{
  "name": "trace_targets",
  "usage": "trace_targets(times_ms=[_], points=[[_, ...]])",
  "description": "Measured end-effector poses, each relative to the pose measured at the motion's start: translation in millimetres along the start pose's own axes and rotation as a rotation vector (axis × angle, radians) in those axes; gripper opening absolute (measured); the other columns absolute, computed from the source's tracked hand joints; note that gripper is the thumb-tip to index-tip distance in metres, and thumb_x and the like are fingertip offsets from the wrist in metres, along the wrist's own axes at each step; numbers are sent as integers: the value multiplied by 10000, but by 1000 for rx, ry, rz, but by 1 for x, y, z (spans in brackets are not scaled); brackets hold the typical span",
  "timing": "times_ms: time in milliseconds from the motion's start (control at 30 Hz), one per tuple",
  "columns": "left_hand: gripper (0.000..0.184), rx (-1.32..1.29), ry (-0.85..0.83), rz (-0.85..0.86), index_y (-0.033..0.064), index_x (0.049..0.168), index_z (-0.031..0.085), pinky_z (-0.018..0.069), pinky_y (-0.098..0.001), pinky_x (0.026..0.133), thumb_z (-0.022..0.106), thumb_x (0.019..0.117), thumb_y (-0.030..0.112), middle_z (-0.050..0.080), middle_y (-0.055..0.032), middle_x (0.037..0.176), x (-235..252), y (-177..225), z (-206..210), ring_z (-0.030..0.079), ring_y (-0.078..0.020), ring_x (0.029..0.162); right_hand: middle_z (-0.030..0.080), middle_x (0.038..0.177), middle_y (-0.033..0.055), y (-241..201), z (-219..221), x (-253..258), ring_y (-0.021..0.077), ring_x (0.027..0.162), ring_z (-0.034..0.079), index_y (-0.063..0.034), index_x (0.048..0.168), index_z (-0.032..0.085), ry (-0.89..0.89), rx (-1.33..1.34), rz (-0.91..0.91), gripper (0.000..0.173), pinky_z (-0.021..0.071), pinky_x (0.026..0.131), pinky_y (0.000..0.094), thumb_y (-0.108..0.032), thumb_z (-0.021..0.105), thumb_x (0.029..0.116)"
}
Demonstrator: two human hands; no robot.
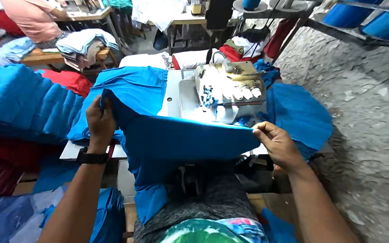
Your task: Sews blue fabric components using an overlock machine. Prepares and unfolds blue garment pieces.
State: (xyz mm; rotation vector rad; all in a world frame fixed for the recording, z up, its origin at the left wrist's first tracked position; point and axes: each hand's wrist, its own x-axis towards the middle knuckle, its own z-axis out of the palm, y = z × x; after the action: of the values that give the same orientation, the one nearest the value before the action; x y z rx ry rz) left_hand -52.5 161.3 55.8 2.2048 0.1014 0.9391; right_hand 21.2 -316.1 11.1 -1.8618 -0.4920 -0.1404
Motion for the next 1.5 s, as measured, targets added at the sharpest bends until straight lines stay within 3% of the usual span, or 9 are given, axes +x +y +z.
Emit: trace_targets(times_ms=[200,500,767,967,1067,1200,1333,1400,1500], points=[[318,-17,17,5,12,1143,595,548,-277,738,420,1115,276,614,-69,905,2,-18,3,616,-57,771,736,801,-69,7,19,2,-29,682,644,-80,863,750,401,-7,-12,132,564,668,173,-42,846,780],[287,-78,106,-43,-35,1056,602,524,-202,800,439,1097,198,606,15,880,15,-22,17,590,46,822,749,954,-9,16,16,6,77,765,699,-73,1051,752,350,119,98,146,621,721,282,-71,762,905],[296,22,30,-15,-26,1017,678,530,-246,737,541,1067,230,656,-56,831,20,-41,17,610,-43,744,694,931,-90,34,22,0,11,782,668,-85,1066,674,331,116,85,102,596,732,210,-91,683,964],[361,452,247,67,-79,1180,597,561,-447,863,475,1099,251,666,-235,1046,-5,-3,-25,679,-286,941,666,1088,-215,-11,18,-34,-52,1007,632,-283,1147,642,315,66,-113,166,541,895,160,-169,571,1048],[392,461,-76,16,-79,1288,585,489,-632,973,517,1076,243,627,-327,1239,26,-6,-11,631,-478,1137,591,1100,-126,-45,39,-3,-69,1035,573,-156,1186,528,258,-181,-231,113,502,933,172,-151,503,1075],[483,-17,-513,225,76,1344,606,559,-288,954,699,963,358,648,-45,1323,29,118,53,643,-100,1167,644,933,39,-98,69,56,-7,783,614,18,1112,575,96,-159,-433,117,538,696,154,-76,564,1044],[167,-129,-526,424,85,948,663,417,-144,557,711,959,245,599,41,737,27,171,111,524,23,622,633,901,-12,-92,68,63,-6,696,608,9,1236,515,-25,208,-331,368,554,604,154,-198,692,989],[201,27,-446,431,82,993,653,457,-146,648,701,976,277,622,25,826,40,159,98,551,36,712,709,900,-12,-43,70,35,56,789,693,-54,1214,598,-191,155,-73,549,621,703,273,-241,882,784],[363,64,-354,385,38,1245,629,575,-276,872,697,985,283,691,-50,1126,74,73,60,667,-51,997,732,833,41,31,78,3,102,793,692,-47,922,755,-388,53,213,202,583,761,367,-207,831,825]])
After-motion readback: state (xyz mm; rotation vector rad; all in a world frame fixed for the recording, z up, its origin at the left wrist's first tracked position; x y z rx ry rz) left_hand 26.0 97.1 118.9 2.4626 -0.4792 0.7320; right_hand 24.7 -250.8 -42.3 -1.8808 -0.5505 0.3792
